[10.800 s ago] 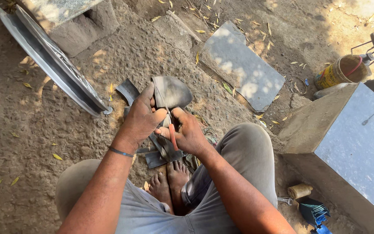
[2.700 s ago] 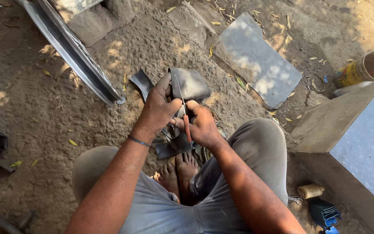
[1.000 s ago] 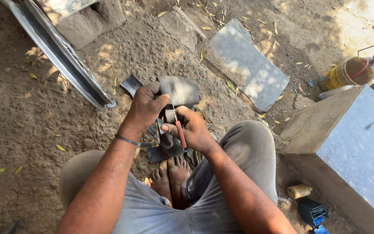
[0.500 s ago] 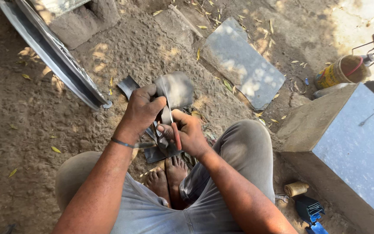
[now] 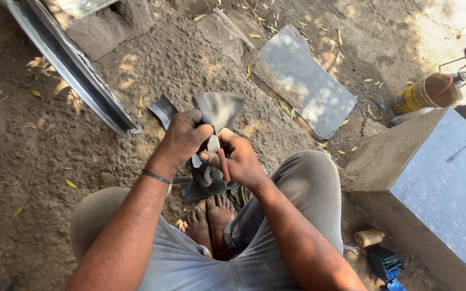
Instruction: The person cuts several strips and patches from a rubber inner tube using a pair of scissors.
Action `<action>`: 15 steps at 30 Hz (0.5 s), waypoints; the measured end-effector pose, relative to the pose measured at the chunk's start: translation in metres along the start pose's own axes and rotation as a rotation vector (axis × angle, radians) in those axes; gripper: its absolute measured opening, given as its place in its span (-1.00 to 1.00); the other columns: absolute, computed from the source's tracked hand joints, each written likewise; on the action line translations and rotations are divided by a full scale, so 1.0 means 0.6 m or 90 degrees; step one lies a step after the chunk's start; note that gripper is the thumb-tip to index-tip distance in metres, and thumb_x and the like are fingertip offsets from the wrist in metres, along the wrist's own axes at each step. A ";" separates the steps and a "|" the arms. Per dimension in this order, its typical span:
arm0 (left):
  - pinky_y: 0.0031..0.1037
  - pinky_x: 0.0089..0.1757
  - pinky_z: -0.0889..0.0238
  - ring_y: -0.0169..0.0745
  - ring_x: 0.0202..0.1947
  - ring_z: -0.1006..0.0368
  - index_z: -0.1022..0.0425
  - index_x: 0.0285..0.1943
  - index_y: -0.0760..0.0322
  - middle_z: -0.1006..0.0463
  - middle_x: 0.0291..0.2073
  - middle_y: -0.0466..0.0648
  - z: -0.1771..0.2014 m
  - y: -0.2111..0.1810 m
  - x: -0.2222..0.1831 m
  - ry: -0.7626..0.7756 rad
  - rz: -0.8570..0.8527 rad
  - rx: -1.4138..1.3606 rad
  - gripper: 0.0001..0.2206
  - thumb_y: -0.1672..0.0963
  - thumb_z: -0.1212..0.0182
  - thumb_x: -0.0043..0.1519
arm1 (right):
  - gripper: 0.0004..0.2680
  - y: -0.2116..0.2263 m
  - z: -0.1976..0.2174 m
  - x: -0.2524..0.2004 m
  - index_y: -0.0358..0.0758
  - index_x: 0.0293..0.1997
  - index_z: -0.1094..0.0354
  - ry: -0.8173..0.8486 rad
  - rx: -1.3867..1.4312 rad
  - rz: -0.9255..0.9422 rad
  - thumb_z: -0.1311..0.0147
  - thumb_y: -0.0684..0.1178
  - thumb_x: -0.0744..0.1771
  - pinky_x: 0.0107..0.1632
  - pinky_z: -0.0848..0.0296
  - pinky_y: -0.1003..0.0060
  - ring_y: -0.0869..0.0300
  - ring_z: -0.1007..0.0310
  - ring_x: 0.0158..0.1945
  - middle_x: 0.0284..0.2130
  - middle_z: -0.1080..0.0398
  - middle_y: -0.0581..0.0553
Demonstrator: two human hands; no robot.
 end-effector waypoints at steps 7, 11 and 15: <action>-0.52 -0.54 -0.24 -0.48 -0.56 -0.33 -0.52 -0.37 0.42 -0.47 -0.53 -0.15 0.006 -0.008 0.007 -0.037 0.056 0.001 -0.87 0.17 -0.17 0.10 | -0.76 0.003 -0.003 -0.005 -0.28 -0.09 -0.47 -0.026 -0.039 0.040 -0.30 0.08 0.32 -0.18 -0.44 0.38 0.40 -0.38 -0.24 -0.36 -0.49 0.03; -0.55 -0.50 -0.32 -0.49 -0.54 -0.38 -0.53 -0.32 0.42 -0.52 -0.51 -0.14 0.014 -0.019 0.006 -0.046 0.039 0.040 -0.86 0.17 -0.14 0.08 | -0.73 0.002 -0.003 0.001 -0.28 -0.11 -0.48 -0.012 -0.086 0.022 -0.33 0.11 0.30 -0.21 -0.42 0.37 0.38 -0.38 -0.27 -0.38 -0.46 0.02; -0.55 -0.51 -0.32 -0.48 -0.54 -0.38 -0.53 -0.33 0.45 -0.52 -0.52 -0.13 0.010 -0.017 0.006 -0.016 0.064 0.060 -0.85 0.17 -0.15 0.08 | -0.72 0.002 0.003 0.003 -0.28 -0.11 -0.46 0.006 -0.081 0.054 -0.33 0.11 0.30 -0.17 -0.45 0.38 0.39 -0.42 -0.23 -0.34 -0.49 0.03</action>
Point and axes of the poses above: each hand's wrist, its own x-axis towards the middle knuckle, its own z-axis out of the back of the hand, y = z × x, the point moved 2 cm from there along x, towards the middle knuckle
